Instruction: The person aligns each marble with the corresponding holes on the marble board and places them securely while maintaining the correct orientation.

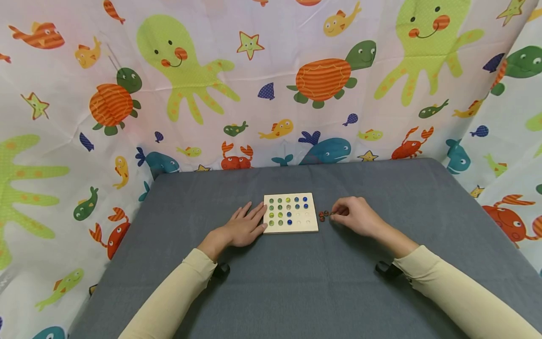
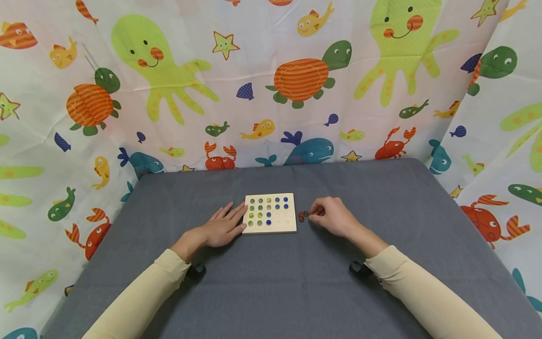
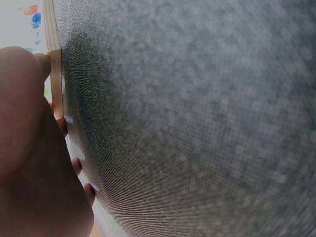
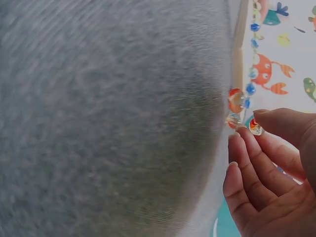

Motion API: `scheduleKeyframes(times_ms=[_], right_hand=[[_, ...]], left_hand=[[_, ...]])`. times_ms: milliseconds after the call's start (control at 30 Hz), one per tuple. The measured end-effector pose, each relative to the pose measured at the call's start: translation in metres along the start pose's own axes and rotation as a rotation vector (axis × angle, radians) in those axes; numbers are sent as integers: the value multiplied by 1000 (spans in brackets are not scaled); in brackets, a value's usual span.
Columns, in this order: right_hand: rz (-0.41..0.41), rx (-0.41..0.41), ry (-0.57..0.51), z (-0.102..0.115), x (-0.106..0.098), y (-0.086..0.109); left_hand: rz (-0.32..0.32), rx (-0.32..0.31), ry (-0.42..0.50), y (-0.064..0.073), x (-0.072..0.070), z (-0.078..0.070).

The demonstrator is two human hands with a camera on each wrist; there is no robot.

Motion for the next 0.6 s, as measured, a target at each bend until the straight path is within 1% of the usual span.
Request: scheduleKeyframes(times_ms=[267, 467, 600], right_hand=[[-28, -16, -4, 12, -7, 1], [-28, -31, -9, 24, -10, 1], [-18, -46, -20, 31, -9, -1]], left_hand=[[18, -5, -8, 3, -6, -7], [9, -9, 0, 2, -5, -5], [11, -15, -13, 1, -2, -2]])
Point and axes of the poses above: each hand's wrist, its own y-axis away from the middle knuckle, its own x-axis out of the palm, z = x × y, the point moved 3 cm from there along -y, towards the middle knuckle, and after that the axes turned 15 degrees about x, right-handed, at the moved point
